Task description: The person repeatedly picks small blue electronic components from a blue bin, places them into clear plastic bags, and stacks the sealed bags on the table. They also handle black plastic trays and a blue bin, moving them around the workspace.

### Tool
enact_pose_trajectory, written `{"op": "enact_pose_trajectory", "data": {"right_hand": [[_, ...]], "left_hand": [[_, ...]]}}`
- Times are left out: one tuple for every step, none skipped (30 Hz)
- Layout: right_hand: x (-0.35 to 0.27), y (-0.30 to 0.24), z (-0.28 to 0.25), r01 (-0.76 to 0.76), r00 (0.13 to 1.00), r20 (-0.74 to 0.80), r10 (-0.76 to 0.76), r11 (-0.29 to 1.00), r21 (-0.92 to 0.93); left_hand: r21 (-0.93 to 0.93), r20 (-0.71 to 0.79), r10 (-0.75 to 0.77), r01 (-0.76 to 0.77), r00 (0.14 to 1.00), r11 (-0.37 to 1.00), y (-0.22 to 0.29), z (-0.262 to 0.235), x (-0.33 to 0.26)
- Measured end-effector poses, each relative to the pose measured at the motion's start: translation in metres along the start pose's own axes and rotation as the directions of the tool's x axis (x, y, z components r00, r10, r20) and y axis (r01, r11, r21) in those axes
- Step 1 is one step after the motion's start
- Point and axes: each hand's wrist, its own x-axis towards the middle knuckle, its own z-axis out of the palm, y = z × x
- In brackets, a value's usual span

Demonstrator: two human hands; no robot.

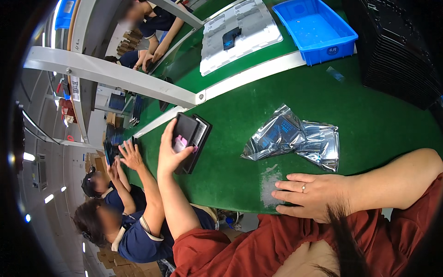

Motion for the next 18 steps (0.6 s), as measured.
{"op": "enact_pose_trajectory", "data": {"right_hand": [[-0.001, -0.003, 0.000, -0.007, 1.000, -0.008, 0.007, 1.000, -0.014], [-0.001, -0.005, 0.000, -0.015, 1.000, -0.015, 0.015, 1.000, -0.026], [-0.001, -0.004, 0.000, -0.012, 1.000, -0.019, 0.011, 1.000, -0.021], [-0.001, -0.003, 0.000, -0.009, 1.000, -0.023, 0.008, 1.000, -0.016], [-0.001, -0.002, 0.000, -0.005, 1.000, -0.026, 0.005, 1.000, -0.010], [-0.001, -0.003, -0.001, -0.004, 1.000, -0.021, 0.004, 1.000, -0.004], [-0.002, -0.003, -0.003, -0.003, 1.000, -0.015, 0.003, 1.000, 0.002], [-0.002, -0.003, -0.003, -0.002, 1.000, -0.009, 0.002, 1.000, 0.008], [-0.003, -0.003, -0.004, 0.000, 1.000, -0.009, 0.001, 1.000, 0.010], [-0.003, -0.003, -0.004, 0.001, 1.000, -0.009, -0.001, 1.000, 0.013], [-0.003, -0.003, -0.003, 0.002, 1.000, -0.009, -0.002, 1.000, 0.015], [-0.003, -0.003, -0.002, 0.000, 1.000, -0.002, 0.000, 1.000, 0.008], [-0.002, -0.002, -0.002, -0.003, 1.000, 0.005, 0.003, 1.000, 0.001], [-0.001, -0.003, -0.001, -0.007, 1.000, 0.011, 0.007, 1.000, -0.006], [-0.001, -0.003, -0.002, -0.004, 1.000, 0.011, 0.004, 1.000, 0.005], [-0.001, -0.002, -0.004, -0.001, 1.000, 0.010, 0.001, 1.000, 0.016], [-0.001, -0.002, -0.005, 0.001, 1.000, 0.009, -0.001, 1.000, 0.027], [-0.001, -0.002, -0.005, 0.004, 1.000, 0.009, -0.004, 1.000, 0.024]], "left_hand": [[0.044, 0.031, 0.031, -0.032, 0.999, 0.999, 0.002, 0.004, 0.002], [-0.003, 0.032, 0.025, -0.025, 0.999, 1.000, -0.003, 0.013, 0.003], [-0.044, 0.036, 0.016, -0.014, 0.999, 0.999, -0.003, 0.020, 0.004], [0.014, 0.021, -0.016, 0.015, 1.000, 1.000, -0.001, 0.024, 0.001], [0.021, 0.042, -0.006, 0.005, 0.999, 1.000, 0.002, 0.023, 0.001], [0.030, 0.062, 0.002, -0.004, 0.998, 1.000, 0.005, 0.022, 0.000], [0.039, 0.083, 0.010, -0.014, 0.997, 0.999, 0.007, 0.021, -0.001], [0.093, 0.061, 0.025, -0.030, 0.998, 0.995, 0.007, 0.022, -0.004], [0.119, 0.056, 0.028, -0.034, 0.998, 0.992, 0.009, 0.024, -0.005], [0.145, 0.051, 0.031, -0.038, 0.998, 0.989, 0.011, 0.025, -0.007], [0.171, 0.045, 0.034, -0.042, 0.998, 0.984, 0.013, 0.025, -0.008], [0.185, 0.050, 0.036, -0.045, 0.998, 0.982, 0.014, 0.025, -0.010], [0.179, 0.059, 0.042, -0.052, 0.997, 0.983, 0.011, 0.024, -0.010], [0.172, 0.068, 0.049, -0.060, 0.997, 0.983, 0.007, 0.021, -0.008], [0.166, 0.074, 0.054, -0.066, 0.996, 0.984, 0.005, 0.019, -0.007], [0.186, 0.086, 0.050, -0.065, 0.995, 0.980, 0.005, 0.018, -0.006], [0.208, 0.082, 0.041, -0.057, 0.996, 0.976, 0.007, 0.019, -0.005], [0.231, 0.080, 0.033, -0.051, 0.996, 0.972, 0.011, 0.022, -0.004]]}}
